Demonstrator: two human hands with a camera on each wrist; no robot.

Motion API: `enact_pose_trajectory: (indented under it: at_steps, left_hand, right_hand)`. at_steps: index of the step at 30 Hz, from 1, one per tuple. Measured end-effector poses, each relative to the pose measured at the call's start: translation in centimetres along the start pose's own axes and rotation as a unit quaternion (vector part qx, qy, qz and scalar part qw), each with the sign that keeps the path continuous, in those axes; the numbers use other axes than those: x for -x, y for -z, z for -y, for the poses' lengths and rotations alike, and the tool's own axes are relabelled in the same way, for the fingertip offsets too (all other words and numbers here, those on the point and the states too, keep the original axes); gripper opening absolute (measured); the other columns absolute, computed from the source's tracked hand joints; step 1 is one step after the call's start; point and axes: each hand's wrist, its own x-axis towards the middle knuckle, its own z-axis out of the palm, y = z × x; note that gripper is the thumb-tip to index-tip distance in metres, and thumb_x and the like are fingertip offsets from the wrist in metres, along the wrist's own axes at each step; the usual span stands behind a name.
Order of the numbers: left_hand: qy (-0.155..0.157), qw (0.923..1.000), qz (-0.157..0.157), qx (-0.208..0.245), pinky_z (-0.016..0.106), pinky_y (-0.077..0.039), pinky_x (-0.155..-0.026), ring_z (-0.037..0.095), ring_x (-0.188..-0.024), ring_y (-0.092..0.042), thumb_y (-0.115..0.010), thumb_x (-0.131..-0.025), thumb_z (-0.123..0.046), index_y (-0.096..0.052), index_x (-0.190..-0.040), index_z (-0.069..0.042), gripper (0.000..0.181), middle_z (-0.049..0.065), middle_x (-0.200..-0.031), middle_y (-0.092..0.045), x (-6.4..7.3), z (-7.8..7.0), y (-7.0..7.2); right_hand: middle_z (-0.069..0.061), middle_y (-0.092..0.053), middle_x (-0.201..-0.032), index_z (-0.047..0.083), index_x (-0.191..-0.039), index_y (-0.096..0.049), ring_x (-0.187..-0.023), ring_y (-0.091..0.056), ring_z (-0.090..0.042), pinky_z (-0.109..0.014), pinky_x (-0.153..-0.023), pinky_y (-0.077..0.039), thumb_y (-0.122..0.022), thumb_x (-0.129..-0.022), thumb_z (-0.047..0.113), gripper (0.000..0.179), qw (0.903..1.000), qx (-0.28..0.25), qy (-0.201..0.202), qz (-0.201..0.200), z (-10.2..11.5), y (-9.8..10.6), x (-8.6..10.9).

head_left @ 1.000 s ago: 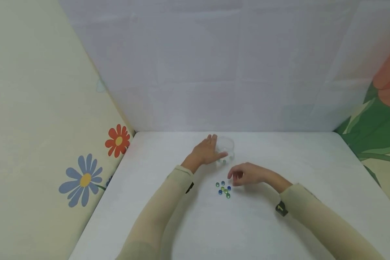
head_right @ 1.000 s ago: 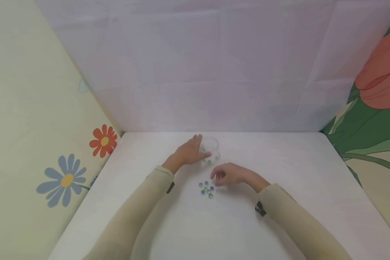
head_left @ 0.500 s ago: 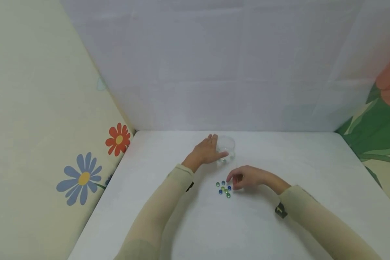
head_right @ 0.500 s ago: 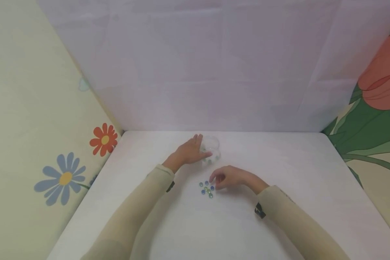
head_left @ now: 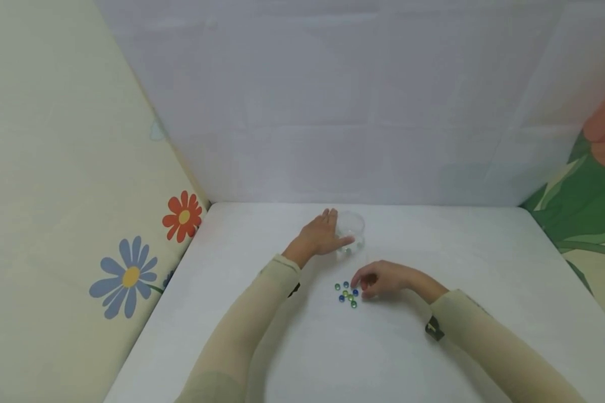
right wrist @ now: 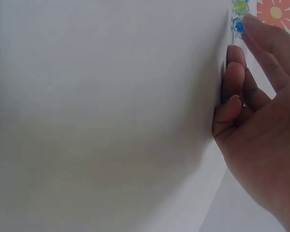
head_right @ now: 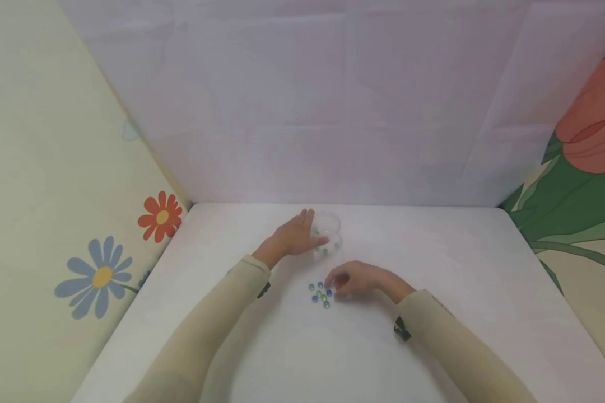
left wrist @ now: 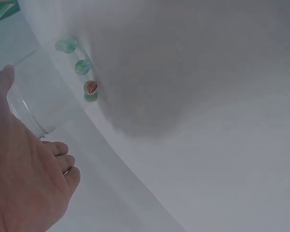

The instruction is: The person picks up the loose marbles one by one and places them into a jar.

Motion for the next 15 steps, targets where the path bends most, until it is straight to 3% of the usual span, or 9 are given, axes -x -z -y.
enact_pose_trajectory:
  at_steps: [15]
  left_hand:
    - [0.0,0.9999,-0.002,0.012,0.04,-0.02,-0.126,0.029,-0.156,-0.016,-0.036,-0.095,-0.078,-0.007,-0.162,-0.002,0.105,0.016,-0.169,-0.013,-0.16,0.21,-0.4]
  right_hand:
    - [0.008,-0.064,-0.089,0.024,-0.116,-0.072,-0.084,-0.058,-0.011,-0.027,-0.079,-0.051,-0.077,-0.089,0.019,0.029,0.9999,0.01,0.008,-0.002,0.02,-0.22,-0.18]
